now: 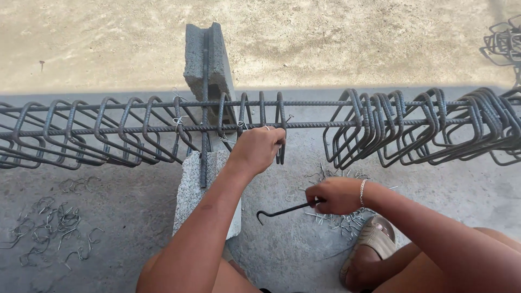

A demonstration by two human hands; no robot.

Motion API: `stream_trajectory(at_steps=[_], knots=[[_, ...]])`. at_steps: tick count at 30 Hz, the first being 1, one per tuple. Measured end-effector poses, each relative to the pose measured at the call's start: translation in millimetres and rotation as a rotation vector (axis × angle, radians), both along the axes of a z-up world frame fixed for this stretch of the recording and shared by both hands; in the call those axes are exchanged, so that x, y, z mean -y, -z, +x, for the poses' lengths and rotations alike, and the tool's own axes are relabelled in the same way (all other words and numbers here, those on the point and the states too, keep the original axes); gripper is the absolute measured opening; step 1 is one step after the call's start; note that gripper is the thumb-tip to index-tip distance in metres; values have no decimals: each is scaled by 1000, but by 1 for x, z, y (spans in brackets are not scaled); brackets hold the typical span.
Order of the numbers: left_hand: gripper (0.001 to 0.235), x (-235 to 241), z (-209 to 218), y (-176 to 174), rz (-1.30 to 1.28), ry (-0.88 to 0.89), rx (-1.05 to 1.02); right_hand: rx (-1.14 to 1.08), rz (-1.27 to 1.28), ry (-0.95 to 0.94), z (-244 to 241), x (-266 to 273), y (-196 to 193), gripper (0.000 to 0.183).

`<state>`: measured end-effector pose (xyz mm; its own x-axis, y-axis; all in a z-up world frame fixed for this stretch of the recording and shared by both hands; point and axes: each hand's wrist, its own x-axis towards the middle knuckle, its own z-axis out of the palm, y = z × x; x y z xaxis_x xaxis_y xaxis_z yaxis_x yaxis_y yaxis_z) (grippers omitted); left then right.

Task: Tying rebar stirrups to longitudinal bars using wire ties and a twisting tool

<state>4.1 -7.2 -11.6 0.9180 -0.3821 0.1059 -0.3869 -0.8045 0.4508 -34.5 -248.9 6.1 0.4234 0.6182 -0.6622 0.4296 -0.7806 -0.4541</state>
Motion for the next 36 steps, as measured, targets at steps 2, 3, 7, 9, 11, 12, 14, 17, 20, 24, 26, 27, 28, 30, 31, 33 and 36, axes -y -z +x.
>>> stream_trajectory(at_steps=[2,3,7,9,11,12,14,17,20,24,26,27,28,30,31,33,36], knots=[[10,4,-2,-3,-6,-2,18,51,8,131,0,20,-51,24],[12,4,-3,-3,7,-5,35,102,36,261,1,29,-75,24],[10,13,-15,-17,-65,-87,83,199,99,485,2,80,-95,35],[11,14,-14,-18,-47,-62,94,130,787,980,-11,81,-88,58],[9,12,-15,-19,-54,-57,110,91,816,1014,-10,78,-75,57],[9,13,-14,-19,-67,-43,129,62,842,1054,-10,78,-68,56],[13,14,-13,-25,-55,-45,77,9,818,1036,-12,69,-64,63],[18,14,-13,-27,-46,-43,18,-50,730,1041,-13,62,-58,70],[19,15,-13,-29,-19,-23,42,-53,653,1088,-14,56,-55,70],[17,14,-12,-27,-15,-11,75,-124,669,1137,-14,58,-43,69],[17,14,-11,-28,-12,-3,74,-150,683,1128,-13,61,-41,68],[18,14,-11,-29,-13,3,75,-172,694,1117,-13,63,-39,66],[18,13,-12,-29,-11,0,72,-176,693,1116,-13,62,-39,66],[17,14,-11,-31,-18,-4,46,-209,714,1143,-15,63,-38,68],[17,13,-10,-31,-20,-1,42,-211,711,1147,-16,62,-38,68],[19,12,-7,-30,-64,37,75,-245,783,1098,-18,61,-38,73],[13,7,-5,-27,-103,66,113,-311,778,1033,-23,62,-33,72]])
